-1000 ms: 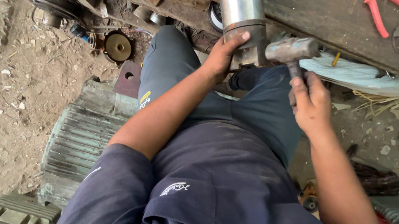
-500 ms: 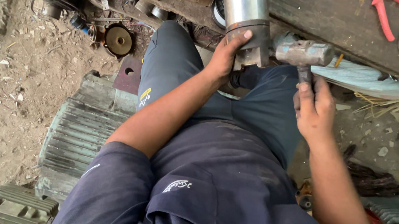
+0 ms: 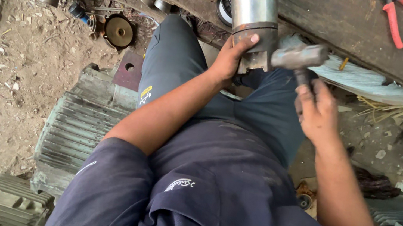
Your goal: The person works on a metal hydraulic cylinder resting across their lap. They use a wrench to loosen a fitting on the end cap, tap and pull the cap free, remove the internal piston and seal parts by hand, then reposition the cylinder and press the end fitting back onto the tube.
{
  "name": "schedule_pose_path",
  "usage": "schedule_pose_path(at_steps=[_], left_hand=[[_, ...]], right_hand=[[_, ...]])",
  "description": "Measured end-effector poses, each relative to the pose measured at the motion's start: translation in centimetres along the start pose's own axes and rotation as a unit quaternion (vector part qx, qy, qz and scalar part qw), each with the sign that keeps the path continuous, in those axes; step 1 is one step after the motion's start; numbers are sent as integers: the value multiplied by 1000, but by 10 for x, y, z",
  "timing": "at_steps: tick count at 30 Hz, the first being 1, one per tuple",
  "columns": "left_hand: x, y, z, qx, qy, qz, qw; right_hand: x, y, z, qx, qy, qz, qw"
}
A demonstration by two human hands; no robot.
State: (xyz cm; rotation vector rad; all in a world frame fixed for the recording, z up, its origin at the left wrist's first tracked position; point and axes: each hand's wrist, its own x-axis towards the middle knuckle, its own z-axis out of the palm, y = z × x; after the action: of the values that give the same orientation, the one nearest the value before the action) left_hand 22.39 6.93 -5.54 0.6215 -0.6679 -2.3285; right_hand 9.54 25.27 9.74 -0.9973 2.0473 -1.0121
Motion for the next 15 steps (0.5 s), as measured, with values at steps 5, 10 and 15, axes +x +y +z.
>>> schedule_pose_path(at_steps=[5,10,15], left_hand=[[-1,1,-5,-23,-19,-13,999],[-3,-3,-5,-29,-10,-17,999],[-2,-6,-8,-5,12,-33,999]], right_hand=[[-7,-1,11,-49,20,-82,995],[-15,-4,5,-106,20,-133,985],[-19,-4,6,-76,11,-81,994]])
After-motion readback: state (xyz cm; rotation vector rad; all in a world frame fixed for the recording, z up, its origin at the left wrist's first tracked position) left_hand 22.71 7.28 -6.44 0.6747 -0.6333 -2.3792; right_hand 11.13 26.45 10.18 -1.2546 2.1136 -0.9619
